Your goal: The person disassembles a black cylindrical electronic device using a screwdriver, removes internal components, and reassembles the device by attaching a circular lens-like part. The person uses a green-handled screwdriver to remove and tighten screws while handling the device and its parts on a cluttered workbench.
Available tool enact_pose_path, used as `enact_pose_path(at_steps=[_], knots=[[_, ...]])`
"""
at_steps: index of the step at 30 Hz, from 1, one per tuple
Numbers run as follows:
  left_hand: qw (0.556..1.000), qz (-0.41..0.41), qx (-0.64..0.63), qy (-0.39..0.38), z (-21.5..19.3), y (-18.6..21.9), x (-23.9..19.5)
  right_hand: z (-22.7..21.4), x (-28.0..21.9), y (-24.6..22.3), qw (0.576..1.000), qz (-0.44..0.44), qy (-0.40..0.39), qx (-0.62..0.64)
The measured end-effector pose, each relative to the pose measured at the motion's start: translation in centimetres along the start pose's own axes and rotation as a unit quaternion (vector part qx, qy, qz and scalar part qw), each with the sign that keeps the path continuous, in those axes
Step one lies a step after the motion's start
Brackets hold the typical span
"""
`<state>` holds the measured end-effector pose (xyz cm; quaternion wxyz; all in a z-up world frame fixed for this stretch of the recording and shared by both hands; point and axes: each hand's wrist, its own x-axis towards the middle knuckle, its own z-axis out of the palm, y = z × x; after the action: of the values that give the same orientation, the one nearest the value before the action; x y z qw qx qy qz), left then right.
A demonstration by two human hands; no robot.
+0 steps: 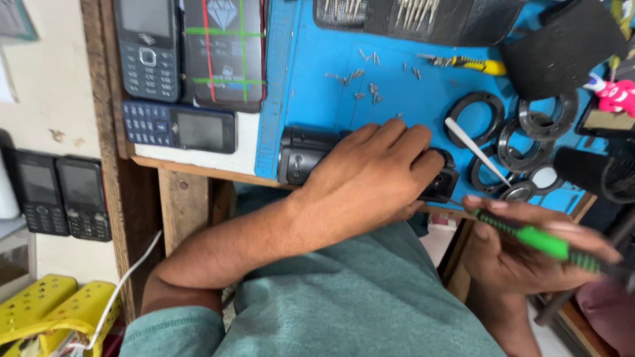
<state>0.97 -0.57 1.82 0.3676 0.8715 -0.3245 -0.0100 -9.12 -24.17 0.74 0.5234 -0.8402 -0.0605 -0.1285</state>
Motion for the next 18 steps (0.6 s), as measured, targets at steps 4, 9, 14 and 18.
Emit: enact_pose_path(at_steps=[4,9,14,18], knots=[[0.999,-0.001,-0.035,-0.013,-0.4,-0.5,0.8,0.3,1.0,-0.2,0.998,0.040,-0.013,-0.056],[0.999,0.008,-0.034,-0.023,0.0,-0.6,0.2,0.1,1.0,0.2,0.996,0.038,-0.047,-0.071],[0.999,0.020,-0.035,-0.004,-0.3,-0.6,0.0,0.8,0.3,0.8,0.999,-0.004,0.002,-0.035],[0.999,0.026,-0.033,0.007,0.3,-0.8,-0.6,0.5,0.0,1.8,0.998,-0.039,0.003,-0.044]])
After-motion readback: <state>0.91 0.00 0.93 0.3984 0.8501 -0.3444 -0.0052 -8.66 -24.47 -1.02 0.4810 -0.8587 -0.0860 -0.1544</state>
